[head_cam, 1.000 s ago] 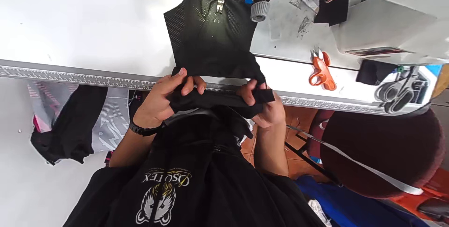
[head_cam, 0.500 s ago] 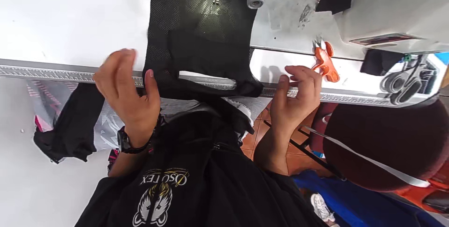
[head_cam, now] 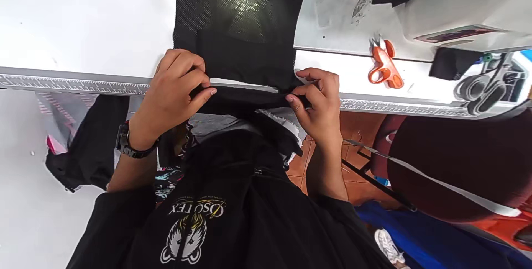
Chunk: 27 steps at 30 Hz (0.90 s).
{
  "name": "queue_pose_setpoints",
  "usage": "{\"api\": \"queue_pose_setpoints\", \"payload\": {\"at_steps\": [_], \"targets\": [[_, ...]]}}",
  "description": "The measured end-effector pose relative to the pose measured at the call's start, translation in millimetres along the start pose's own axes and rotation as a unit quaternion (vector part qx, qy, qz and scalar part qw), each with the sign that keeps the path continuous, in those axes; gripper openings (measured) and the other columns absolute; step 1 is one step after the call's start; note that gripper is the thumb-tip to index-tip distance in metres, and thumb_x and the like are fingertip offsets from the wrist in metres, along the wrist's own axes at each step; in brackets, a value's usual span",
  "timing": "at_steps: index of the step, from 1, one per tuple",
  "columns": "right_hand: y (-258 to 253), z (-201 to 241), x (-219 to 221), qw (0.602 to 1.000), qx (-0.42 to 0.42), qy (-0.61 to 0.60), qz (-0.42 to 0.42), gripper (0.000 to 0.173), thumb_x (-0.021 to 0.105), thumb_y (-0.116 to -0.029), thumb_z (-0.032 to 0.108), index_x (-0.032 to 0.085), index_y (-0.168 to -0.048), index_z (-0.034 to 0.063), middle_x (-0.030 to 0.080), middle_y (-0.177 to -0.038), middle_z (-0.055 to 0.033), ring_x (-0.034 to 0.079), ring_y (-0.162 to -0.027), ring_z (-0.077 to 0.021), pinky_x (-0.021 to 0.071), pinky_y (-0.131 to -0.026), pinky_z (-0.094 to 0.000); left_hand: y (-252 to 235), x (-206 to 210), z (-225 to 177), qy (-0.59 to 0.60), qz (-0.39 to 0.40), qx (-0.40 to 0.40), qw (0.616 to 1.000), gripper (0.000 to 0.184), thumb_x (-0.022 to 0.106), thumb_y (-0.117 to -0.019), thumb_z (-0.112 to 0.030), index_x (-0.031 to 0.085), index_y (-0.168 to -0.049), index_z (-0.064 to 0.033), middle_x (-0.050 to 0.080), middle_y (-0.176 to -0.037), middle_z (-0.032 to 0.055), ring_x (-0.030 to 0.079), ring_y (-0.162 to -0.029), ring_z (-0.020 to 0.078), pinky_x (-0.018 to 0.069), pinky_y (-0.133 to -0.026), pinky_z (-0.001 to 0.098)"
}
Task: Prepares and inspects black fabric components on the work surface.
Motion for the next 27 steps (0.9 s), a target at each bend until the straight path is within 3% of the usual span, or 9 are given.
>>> {"api": "queue_pose_setpoints", "payload": {"at_steps": [2,6,8,11,15,18,21,24,27], "targets": [[0.4,-0.2,1.1,1.0,0.01,0.014,-0.008,0.029,0.065,-0.099,0.025,0.064,-0.077,0.006,0.064,-0.124,-0.0196,0.057,-0.118,-0.0327,0.0456,-0.1,-0.0444,4.4,-2.9,4.9,0.026,-0.025,-0.005,0.999,0.026,0.069,-0.0956,-0.023,0.064,-0.082,-0.0008,0.066,-0.111,0.0201,0.057,-0.119,0.0357,0.0428,-0.105,0.0473],[-1.4,1.3,2.3,0.999,0.01,0.039,-0.012,0.029,0.067,-0.0952,0.022,0.06,-0.072,0.0065,0.064,-0.121,-0.0203,0.058,-0.115,-0.0341,0.0473,-0.097,-0.0447,11.5,-2.4,14.8,0.02,-0.067,-0.053,0.996,0.023,0.068,-0.0972,-0.018,0.066,-0.096,0.0041,0.068,-0.091,0.0194,0.066,-0.087,0.0289,0.0532,-0.08,0.0394],[-1.3,2.1,2.3,0.999,0.003,0.053,-0.011,0.023,0.068,-0.0945,0.022,0.062,-0.079,0.0063,0.064,-0.122,-0.0202,0.058,-0.117,-0.035,0.0469,-0.098,-0.0459,10.4,-1.4,14.6,-0.009,-0.061,-0.064,0.996,0.023,0.066,-0.0993,-0.019,0.07,-0.107,0.0029,0.071,-0.098,0.0192,0.068,-0.092,0.0302,0.0543,-0.085,0.0407],[-1.6,4.1,1.6,0.998,-0.017,0.063,-0.011,0.014,0.069,-0.0955,0.02,0.067,-0.095,0.0061,0.063,-0.126,-0.0195,0.057,-0.12,-0.0358,0.0459,-0.1,-0.0479,9.2,-0.5,13.4,-0.036,-0.059,-0.059,0.996,0.023,0.063,-0.1008,-0.018,0.071,-0.108,0.0019,0.071,-0.098,0.019,0.068,-0.092,0.0321,0.0538,-0.084,0.043],[0.4,19.3,5.2,0.99,-0.09,0.105,-0.008,0.02,0.064,-0.0981,0.009,0.074,-0.112,0.019,0.064,-0.125,-0.0127,0.056,-0.116,-0.0329,0.0404,-0.102,-0.0501,13.1,2.6,12.9,-0.069,-0.081,-0.086,0.991,0.022,0.061,-0.1018,-0.017,0.071,-0.111,0.0006,0.07,-0.101,0.0197,0.067,-0.097,0.0347,0.0533,-0.086,0.0457],[4.9,34.5,9.9,0.978,-0.139,0.156,0.011,0.028,0.06,-0.0996,0.002,0.073,-0.116,0.0194,0.065,-0.128,-0.0079,0.056,-0.118,-0.0293,0.0374,-0.107,-0.0497,16.3,4.0,1.6,-0.099,-0.12,-0.046,0.987,0.017,0.06,-0.1009,-0.011,0.072,-0.108,-0.0015,0.067,-0.107,0.0199,0.064,-0.103,0.0352,0.0519,-0.088,0.046],[8.2,48.4,11.0,0.973,-0.148,0.179,-0.005,0.025,0.058,-0.0998,0.0,0.073,-0.115,0.0127,0.07,-0.126,-0.0087,0.062,-0.119,-0.0278,0.0449,-0.104,-0.0448,21.4,4.8,-11.9,-0.152,-0.126,-0.002,0.98,0.021,0.058,-0.1011,-0.008,0.072,-0.117,-0.0055,0.069,-0.114,0.0176,0.064,-0.109,0.0342,0.0502,-0.09,0.0464],[11.3,55.9,12.5,0.983,-0.092,0.137,-0.079,0.021,0.059,-0.098,0.001,0.074,-0.11,0.0094,0.073,-0.115,-0.0119,0.067,-0.113,-0.0273,0.0536,-0.097,-0.0396,24.7,0.9,2.5,-0.098,-0.133,-0.097,0.981,0.032,0.052,-0.1035,-0.016,0.067,-0.128,-0.0018,0.067,-0.123,0.0194,0.063,-0.116,0.0346,0.05,-0.096,0.0482],[12.7,52.6,20.7,0.983,-0.009,0.132,-0.13,0.018,0.06,-0.0979,0.005,0.075,-0.108,0.0058,0.072,-0.116,-0.0154,0.067,-0.114,-0.0299,0.0542,-0.097,-0.0405,16.7,-7.4,21.4,-0.078,-0.101,-0.218,0.968,0.045,0.049,-0.1061,-0.033,0.061,-0.135,-0.0003,0.06,-0.13,0.0225,0.055,-0.121,0.04,0.0449,-0.099,0.0541]]}}
Point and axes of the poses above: each hand's wrist, its own y-axis away from the middle knuckle, its own x-axis out of the palm, z = x × y, the point moved 8 cm from there along -y, towards the middle knuckle
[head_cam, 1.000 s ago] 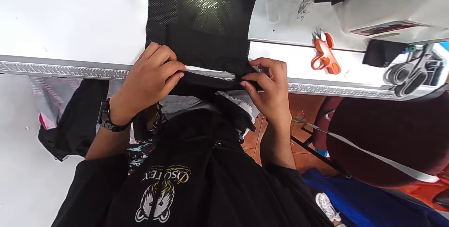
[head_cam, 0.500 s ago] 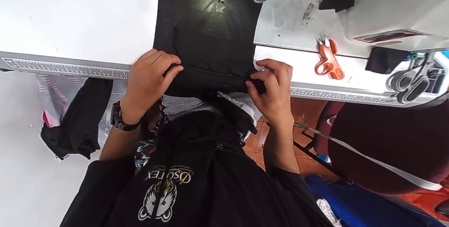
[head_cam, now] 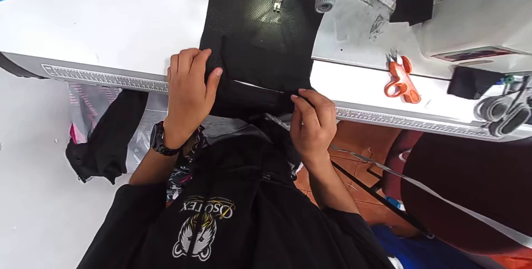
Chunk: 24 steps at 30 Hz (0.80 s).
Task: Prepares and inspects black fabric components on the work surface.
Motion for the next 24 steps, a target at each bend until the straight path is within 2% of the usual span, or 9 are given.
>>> {"api": "queue_pose_setpoints", "payload": {"at_steps": [4,8,9,10,12,16,20,23,24], "targets": [[4.3,-6.4,9.8,0.997,0.057,0.041,-0.025,0.02,0.061,-0.0994,0.013,0.076,-0.111,0.0058,0.072,-0.118,-0.0155,0.064,-0.115,-0.033,0.0495,-0.1,-0.0445,-22.6,3.3,-10.7,0.002,0.031,-0.018,0.999,0.034,0.067,-0.0977,-0.033,0.067,-0.116,-0.0049,0.055,-0.129,0.0201,0.048,-0.122,0.0434,0.0426,-0.095,0.0586],[6.5,-16.5,11.3,0.996,0.072,0.038,-0.023,0.019,0.063,-0.0992,0.016,0.076,-0.11,0.0075,0.072,-0.118,-0.0135,0.063,-0.116,-0.0319,0.0485,-0.1,-0.0451,-34.5,13.6,-18.7,0.051,0.08,0.028,0.995,0.017,0.064,-0.0987,-0.02,0.067,-0.105,-0.0046,0.06,-0.123,0.0172,0.052,-0.118,0.039,0.0426,-0.094,0.0563],[6.8,-17.6,10.5,0.997,0.073,0.033,-0.02,0.02,0.063,-0.099,0.016,0.075,-0.112,0.0067,0.071,-0.119,-0.0139,0.063,-0.116,-0.0318,0.0483,-0.1,-0.0452,-34.6,12.2,-20.3,0.073,0.087,0.042,0.993,0.017,0.061,-0.1003,-0.019,0.065,-0.107,-0.0037,0.063,-0.116,0.0161,0.058,-0.109,0.0332,0.0476,-0.089,0.05],[6.7,-18.5,9.9,0.997,0.074,0.027,-0.017,0.021,0.063,-0.099,0.017,0.073,-0.114,0.0058,0.071,-0.12,-0.0143,0.063,-0.117,-0.0318,0.048,-0.101,-0.0456,-34.8,9.7,-21.8,0.103,0.095,0.054,0.989,0.017,0.058,-0.1018,-0.019,0.062,-0.109,-0.0035,0.063,-0.102,0.0127,0.06,-0.09,0.0239,0.0504,-0.077,0.0391],[4.6,-20.3,8.8,0.997,0.078,0.012,-0.01,0.025,0.062,-0.0992,0.018,0.069,-0.119,0.0046,0.07,-0.123,-0.0146,0.062,-0.118,-0.032,0.0474,-0.102,-0.0466,-37.0,6.4,-22.3,0.197,0.112,0.07,0.972,0.012,0.057,-0.1025,-0.015,0.056,-0.109,-0.0058,0.056,-0.077,0.0024,0.05,-0.059,0.0059,0.043,-0.052,0.0191],[-2.6,-26.9,2.2,0.995,0.101,-0.012,0.015,0.024,0.058,-0.1018,0.019,0.07,-0.117,0.0048,0.069,-0.124,-0.0153,0.061,-0.12,-0.0325,0.0469,-0.102,-0.0467,-37.5,7.1,-20.2,0.255,0.138,0.086,0.953,0.02,0.06,-0.1007,-0.011,0.059,-0.12,-0.0041,0.061,-0.084,0.0014,0.052,-0.061,0.0012,0.0447,-0.055,0.0141],[-11.6,-37.9,-1.6,0.992,0.108,-0.029,0.052,0.02,0.064,-0.1004,0.021,0.075,-0.112,0.0087,0.066,-0.127,-0.0153,0.057,-0.122,-0.0339,0.0454,-0.1,-0.0477,-35.1,12.5,-11.3,0.271,0.239,0.023,0.932,0.036,0.068,-0.0958,-0.012,0.054,-0.129,-0.0099,0.066,-0.091,-0.0005,0.058,-0.062,0.0,0.0495,-0.056,0.0134],[-14.5,-37.5,0.9,0.992,0.095,-0.04,0.071,0.022,0.068,-0.0979,0.029,0.078,-0.108,0.0117,0.066,-0.128,-0.0149,0.055,-0.123,-0.0344,0.0442,-0.101,-0.0488,-35.0,6.7,-10.9,0.235,0.233,0.046,0.943,0.021,0.071,-0.0924,-0.01,0.061,-0.11,-0.0072,0.063,-0.081,0.0024,0.053,-0.056,0.0043,0.0448,-0.05,0.0172],[-15.2,-35.8,2.5,0.992,0.091,-0.041,0.072,0.021,0.069,-0.0971,0.03,0.078,-0.106,0.0127,0.066,-0.128,-0.0146,0.055,-0.123,-0.0346,0.044,-0.101,-0.0492,-35.7,3.7,-15.5,0.227,0.218,0.086,0.945,0.013,0.071,-0.0916,-0.01,0.063,-0.101,-0.006,0.062,-0.087,0.0033,0.053,-0.062,0.0049,0.0441,-0.054,0.0177]]}}
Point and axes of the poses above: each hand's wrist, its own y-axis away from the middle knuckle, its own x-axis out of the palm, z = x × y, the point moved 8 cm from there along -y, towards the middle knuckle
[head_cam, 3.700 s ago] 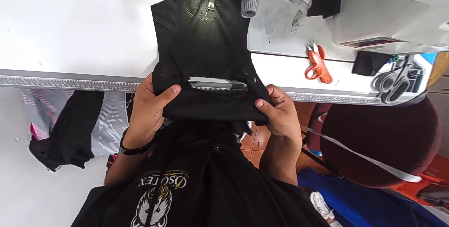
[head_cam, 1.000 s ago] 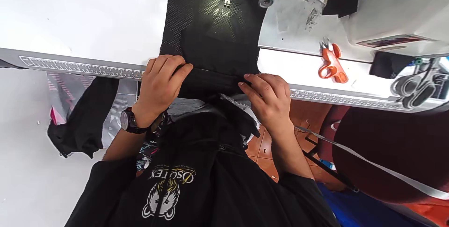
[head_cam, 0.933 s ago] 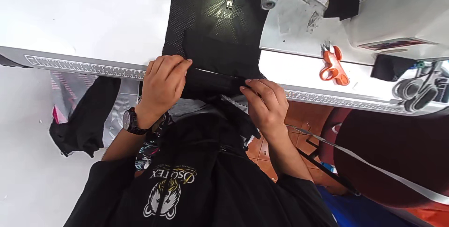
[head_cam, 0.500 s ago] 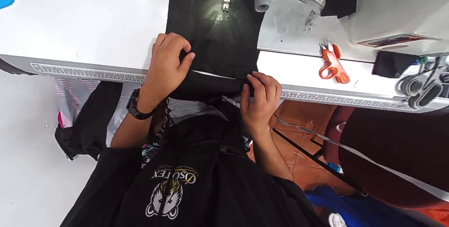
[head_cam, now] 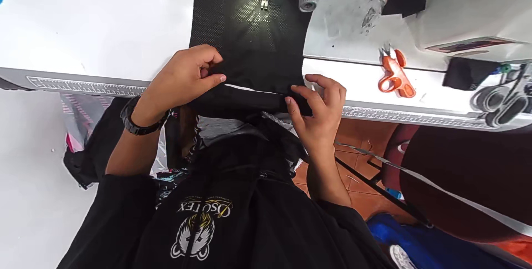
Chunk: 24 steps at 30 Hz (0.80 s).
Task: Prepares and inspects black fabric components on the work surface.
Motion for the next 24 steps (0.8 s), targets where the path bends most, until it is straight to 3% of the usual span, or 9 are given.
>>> {"api": "queue_pose_setpoints", "payload": {"at_steps": [3,5,8,11,13,17,21,22,24], "targets": [[-0.4,1.0,4.5,1.0,0.002,0.001,-0.004,0.015,0.07,-0.0962,0.025,0.079,-0.099,0.0131,0.067,-0.128,-0.0132,0.056,-0.123,-0.034,0.0435,-0.101,-0.0496,-6.9,0.4,-14.1,0.05,0.005,0.078,0.996,0.009,0.069,-0.0847,-0.003,0.06,-0.086,-0.0058,0.064,-0.112,0.0086,0.06,-0.083,0.0063,0.0493,-0.065,0.0175],[-0.4,-1.2,5.0,1.0,0.008,-0.005,-0.012,0.014,0.069,-0.0961,0.023,0.078,-0.097,0.0115,0.068,-0.126,-0.0133,0.057,-0.122,-0.0335,0.0439,-0.101,-0.0492,-8.9,1.3,-12.7,0.133,0.005,0.075,0.988,0.012,0.066,-0.0833,0.003,0.058,-0.087,-0.0052,0.067,-0.102,0.0073,0.062,-0.075,0.0042,0.0518,-0.06,0.0149],[0.5,-3.5,5.3,1.0,0.014,-0.013,-0.016,0.015,0.068,-0.0964,0.022,0.078,-0.096,0.0107,0.069,-0.125,-0.0132,0.057,-0.122,-0.0332,0.0441,-0.101,-0.0489,-8.5,1.2,-5.7,0.146,-0.027,0.041,0.988,0.012,0.064,-0.0911,0.0,0.053,-0.089,-0.0059,0.054,-0.068,0.0018,0.048,-0.05,0.0029,0.0394,-0.045,0.0135],[2.7,-4.0,5.7,1.0,0.013,-0.014,-0.021,0.015,0.069,-0.0965,0.022,0.078,-0.096,0.0103,0.069,-0.124,-0.013,0.058,-0.122,-0.0329,0.0441,-0.101,-0.0482,-7.7,1.6,-1.5,0.146,-0.029,0.015,0.989,0.012,0.064,-0.0956,-0.003,0.052,-0.098,-0.0063,0.056,-0.066,0.002,0.048,-0.046,0.003,0.04,-0.042,0.0133],[2.9,-4.1,5.3,1.0,0.016,-0.015,-0.02,0.015,0.069,-0.0967,0.022,0.078,-0.096,0.0103,0.069,-0.124,-0.0126,0.058,-0.122,-0.0326,0.0437,-0.101,-0.0475,-7.2,1.7,-1.1,0.117,-0.019,0.004,0.993,0.008,0.064,-0.0979,-0.006,0.058,-0.104,-0.0059,0.062,-0.072,0.0019,0.053,-0.051,0.0029,0.0454,-0.047,0.0144],[2.4,-4.2,4.9,1.0,0.013,-0.014,-0.02,0.016,0.068,-0.0971,0.023,0.078,-0.096,0.0107,0.07,-0.123,-0.0122,0.058,-0.122,-0.0326,0.0431,-0.102,-0.0478,-7.8,-1.8,-5.0,0.044,-0.025,-0.004,0.999,0.023,0.068,-0.0977,-0.019,0.061,-0.08,-0.0066,0.047,-0.055,0.0006,0.038,-0.042,0.0058,0.0283,-0.04,0.0184],[2.0,-4.8,5.3,1.0,0.007,-0.01,-0.024,0.017,0.068,-0.0974,0.024,0.078,-0.095,0.0102,0.07,-0.123,-0.0121,0.058,-0.121,-0.0321,0.0435,-0.102,-0.0475,-11.6,-6.6,-12.6,0.048,-0.026,0.056,0.997,0.038,0.068,-0.0944,-0.013,0.047,-0.064,-0.0082,0.055,-0.079,0.005,0.049,-0.068,0.0077,0.0378,-0.057,0.0189],[2.2,-4.7,5.6,1.0,0.007,-0.01,-0.025,0.017,0.068,-0.0974,0.024,0.078,-0.095,0.01,0.07,-0.123,-0.0122,0.059,-0.121,-0.0321,0.0434,-0.101,-0.0473,-12.6,-6.8,-12.3,0.08,-0.026,0.053,0.995,0.037,0.069,-0.0931,-0.009,0.046,-0.063,-0.0083,0.057,-0.076,0.0052,0.05,-0.064,0.0071,0.0398,-0.055,0.0178],[3.0,-4.5,5.9,1.0,0.008,-0.007,-0.025,0.017,0.068,-0.0976,0.024,0.078,-0.095,0.01,0.07,-0.123,-0.0119,0.058,-0.121,-0.0322,0.0436,-0.101,-0.0472,-14.8,-2.5,-6.7,0.175,-0.02,0.025,0.984,0.033,0.067,-0.0957,-0.008,0.048,-0.068,-0.008,0.051,-0.055,0.0023,0.045,-0.041,0.0052,0.0379,-0.039,0.0148]]}}
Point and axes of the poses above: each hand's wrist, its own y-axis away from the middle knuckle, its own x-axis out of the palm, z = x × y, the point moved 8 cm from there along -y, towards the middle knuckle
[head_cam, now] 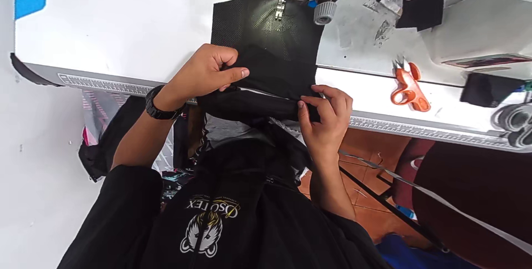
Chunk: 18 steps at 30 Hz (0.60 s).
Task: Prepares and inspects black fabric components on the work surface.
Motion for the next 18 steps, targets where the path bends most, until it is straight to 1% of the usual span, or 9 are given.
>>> {"api": "queue_pose_setpoints", "payload": {"at_steps": [1,3,5,6,7,10,12,16,18], "targets": [[0.1,0.1,-0.1,1.0,0.0,0.001,0.0,0.017,0.068,-0.0976,0.024,0.078,-0.095,0.0101,0.07,-0.122,-0.0117,0.058,-0.121,-0.0321,0.0437,-0.102,-0.047,-1.9,2.1,4.5,0.025,0.01,-0.017,1.0,0.029,0.065,-0.0982,-0.011,0.05,-0.074,-0.0078,0.05,-0.052,0.0015,0.046,-0.038,0.0055,0.0399,-0.038,0.0156],[-0.1,0.0,-0.5,1.0,0.0,0.002,-0.003,0.017,0.068,-0.0974,0.024,0.078,-0.095,0.0103,0.071,-0.122,-0.0118,0.059,-0.121,-0.032,0.0439,-0.102,-0.0468,-8.4,4.5,13.1,0.022,0.041,-0.039,0.998,0.018,0.066,-0.0994,-0.019,0.057,-0.088,-0.0084,0.057,-0.062,-0.0001,0.054,-0.046,0.0045,0.0455,-0.043,0.0158],[-0.1,0.0,-0.9,1.0,0.001,0.0,0.0,0.017,0.068,-0.0978,0.024,0.078,-0.096,0.0101,0.07,-0.123,-0.0118,0.059,-0.121,-0.0318,0.0437,-0.102,-0.0471,-11.3,7.1,20.4,0.007,0.109,-0.048,0.993,0.021,0.069,-0.095,-0.021,0.059,-0.107,-0.0068,0.065,-0.083,-0.0013,0.063,-0.069,0.0025,0.0544,-0.062,0.0169],[-0.4,0.2,-1.2,1.0,0.001,-0.001,0.003,0.018,0.067,-0.0988,0.024,0.078,-0.097,0.0103,0.07,-0.123,-0.0119,0.058,-0.121,-0.0318,0.0437,-0.102,-0.0474,-9.8,7.5,22.4,0.006,0.139,-0.059,0.989,0.028,0.071,-0.0922,-0.017,0.058,-0.115,-0.0055,0.068,-0.094,-0.0001,0.067,-0.08,0.0031,0.058,-0.071,0.0184],[-0.9,0.5,-1.7,1.0,0.0,-0.002,0.006,0.019,0.066,-0.0999,0.025,0.078,-0.097,0.0101,0.07,-0.123,-0.0122,0.058,-0.122,-0.0321,0.0436,-0.102,-0.0476,-6.6,6.4,21.6,-0.004,0.151,-0.07,0.986,0.032,0.072,-0.0898,-0.01,0.058,-0.118,-0.0049,0.07,-0.099,0.0016,0.069,-0.084,0.0043,0.0597,-0.075,0.0195],[-2.9,2.4,-3.0,1.0,-0.007,0.007,0.019,0.02,0.066,-0.1005,0.026,0.078,-0.098,0.0104,0.07,-0.123,-0.0121,0.059,-0.121,-0.0324,0.0449,-0.101,-0.048,7.3,-0.1,8.4,-0.08,0.087,-0.078,0.99,0.02,0.07,-0.0893,-0.001,0.064,-0.108,-0.0058,0.068,-0.084,0.0035,0.063,-0.064,0.0059,0.0523,-0.056,0.0182],[-4.8,3.9,-3.1,0.999,-0.014,0.016,0.035,0.019,0.068,-0.0992,0.028,0.078,-0.099,0.0113,0.069,-0.124,-0.0115,0.059,-0.121,-0.0325,0.0455,-0.1,-0.0485,9.4,-2.9,7.5,-0.146,0.04,-0.078,0.985,0.009,0.071,-0.0927,-0.009,0.066,-0.101,-0.0077,0.065,-0.074,0.0023,0.055,-0.054,0.0062,0.0451,-0.048,0.0193],[-5.5,4.7,-4.0,0.999,-0.018,0.028,0.039,0.015,0.068,-0.0982,0.024,0.077,-0.097,0.0116,0.07,-0.125,-0.0105,0.059,-0.121,-0.0322,0.046,-0.1,-0.0482,11.7,-6.6,8.1,-0.263,-0.037,-0.068,0.962,0.017,0.071,-0.0959,-0.022,0.068,-0.104,-0.0075,0.065,-0.074,0.0007,0.058,-0.058,0.0048,0.0498,-0.055,0.022],[-5.6,4.5,-3.9,0.999,-0.021,0.033,0.035,0.014,0.067,-0.0979,0.022,0.076,-0.096,0.011,0.069,-0.125,-0.0109,0.059,-0.121,-0.0321,0.0461,-0.099,-0.0477,13.9,-5.9,8.8,-0.301,-0.071,-0.058,0.949,0.02,0.069,-0.0972,-0.025,0.068,-0.104,-0.0058,0.061,-0.069,0.0012,0.054,-0.056,0.0082,0.0461,-0.053,0.0264]]}}
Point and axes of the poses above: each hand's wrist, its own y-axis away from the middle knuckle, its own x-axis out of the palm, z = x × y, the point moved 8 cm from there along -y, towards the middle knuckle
